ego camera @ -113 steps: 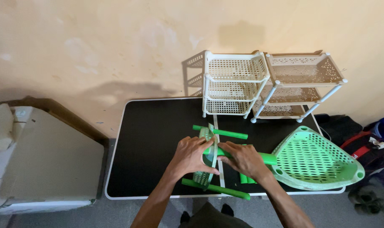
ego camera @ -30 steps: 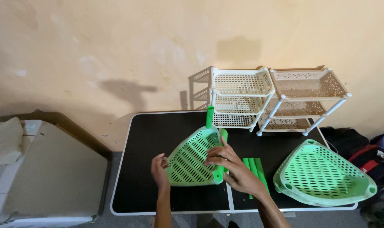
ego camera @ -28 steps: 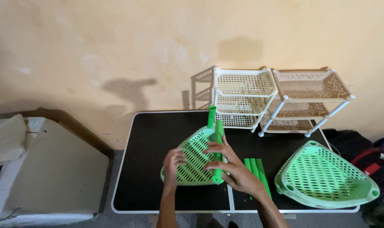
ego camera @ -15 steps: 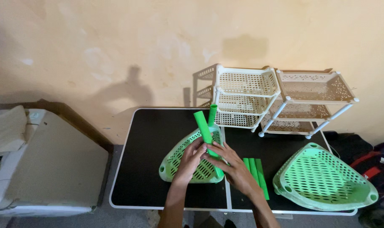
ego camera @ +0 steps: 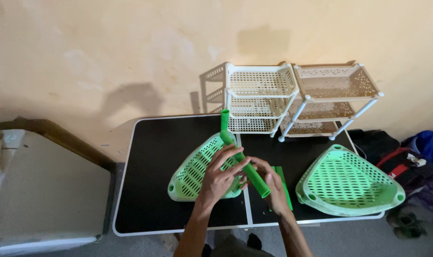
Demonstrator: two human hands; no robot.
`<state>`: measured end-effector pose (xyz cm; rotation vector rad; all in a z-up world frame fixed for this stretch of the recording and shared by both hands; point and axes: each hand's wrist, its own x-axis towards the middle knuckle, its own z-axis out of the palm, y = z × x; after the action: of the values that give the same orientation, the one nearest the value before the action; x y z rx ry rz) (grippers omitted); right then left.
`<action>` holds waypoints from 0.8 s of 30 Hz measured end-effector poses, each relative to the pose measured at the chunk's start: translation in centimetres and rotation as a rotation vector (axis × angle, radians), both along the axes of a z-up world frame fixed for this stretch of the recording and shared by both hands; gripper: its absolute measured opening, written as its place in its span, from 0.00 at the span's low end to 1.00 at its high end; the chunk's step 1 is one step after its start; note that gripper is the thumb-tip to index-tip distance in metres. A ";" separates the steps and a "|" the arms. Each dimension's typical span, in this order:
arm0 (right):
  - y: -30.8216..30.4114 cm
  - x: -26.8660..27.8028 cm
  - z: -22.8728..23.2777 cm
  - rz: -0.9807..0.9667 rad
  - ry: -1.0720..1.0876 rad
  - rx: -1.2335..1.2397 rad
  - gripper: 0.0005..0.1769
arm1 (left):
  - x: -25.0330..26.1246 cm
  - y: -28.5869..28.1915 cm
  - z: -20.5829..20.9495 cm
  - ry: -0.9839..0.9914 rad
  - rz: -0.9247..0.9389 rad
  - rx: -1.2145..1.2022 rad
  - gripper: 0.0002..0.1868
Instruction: The person disassembles a green triangular plastic storage rack on a table. They remove the green support poles from the triangular baskets and place the components on the table. The person handles the baskets and poles by hand without using tools.
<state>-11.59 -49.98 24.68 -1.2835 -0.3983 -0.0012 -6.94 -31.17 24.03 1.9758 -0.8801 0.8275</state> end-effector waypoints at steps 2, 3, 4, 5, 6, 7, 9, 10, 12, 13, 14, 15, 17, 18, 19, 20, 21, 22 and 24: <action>-0.6 -0.2 0.7 0.051 0.011 0.061 0.36 | -0.2 -0.2 0.6 -0.006 0.008 0.001 0.35; -1.0 -0.3 1.0 0.038 0.049 0.027 0.36 | -0.2 -0.3 1.0 -0.007 0.010 -0.005 0.34; -1.4 -0.5 1.4 0.025 0.086 -0.007 0.38 | -0.2 -0.7 1.4 -0.009 0.011 -0.012 0.34; -1.8 -0.7 1.7 0.011 0.124 -0.040 0.41 | -0.2 -1.3 1.8 0.051 -0.048 -0.083 0.32; -2.2 -0.7 1.9 -0.024 0.144 -0.079 0.42 | -0.1 -2.0 2.1 0.111 -0.104 -0.154 0.31; -2.6 -0.9 2.1 -0.059 0.164 -0.118 0.45 | -0.2 -2.7 2.4 0.172 -0.161 -0.225 0.29; -3.6 -1.3 2.2 -0.108 0.183 -0.170 0.47 | -1.0 -4.4 2.8 0.508 -0.252 -0.435 0.27; -4.2 -1.4 2.2 -0.124 0.182 -0.184 0.47 | -1.2 -5.3 2.8 0.677 -0.295 -0.537 0.28; -5.5 -1.7 1.9 -0.161 0.192 -0.259 0.46 | -1.1 -7.0 2.7 0.720 -0.304 -0.470 0.27; -6.2 -1.7 1.5 -0.183 0.205 -0.321 0.44 | -1.1 -7.9 2.5 0.741 -0.310 -0.435 0.28; -6.8 -1.9 1.1 -0.203 0.218 -0.382 0.43 | -1.3 -8.6 2.0 0.740 -0.298 -0.394 0.26; -7.3 -2.4 0.5 -0.222 0.245 -0.353 0.43 | -1.4 -9.3 1.4 0.738 -0.287 -0.353 0.25; -8.5 -3.4 -0.8 -0.255 0.293 -0.292 0.41 | -1.7 -10.9 -0.3 0.759 -0.280 -0.328 0.23; -9.0 -3.7 -1.7 -0.283 0.286 -0.305 0.41 | -1.8 -11.7 -1.6 0.784 -0.284 -0.346 0.23; -9.4 -3.7 -2.9 -0.312 0.279 -0.319 0.40 | -1.8 -12.6 -3.2 0.810 -0.287 -0.363 0.22; -9.7 -3.7 -4.2 -0.338 0.273 -0.331 0.39 | -1.8 -13.3 -5.0 0.852 -0.269 -0.364 0.22; -10.0 -3.5 -5.6 -0.384 0.282 -0.428 0.39 | -1.7 -13.9 -7.1 0.895 -0.251 -0.364 0.22; -10.3 -3.2 -7.3 -0.428 0.290 -0.525 0.39 | -1.5 -14.5 -9.5 0.936 -0.232 -0.364 0.21; -10.8 -2.9 -11.0 -0.472 0.305 -0.671 0.37 | -1.4 -15.5 -14.7 1.134 -0.148 -0.406 0.21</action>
<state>-14.52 -60.74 13.64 -1.9822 0.1999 -0.0749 -8.35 -46.64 9.31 1.6021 -0.1429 -0.2440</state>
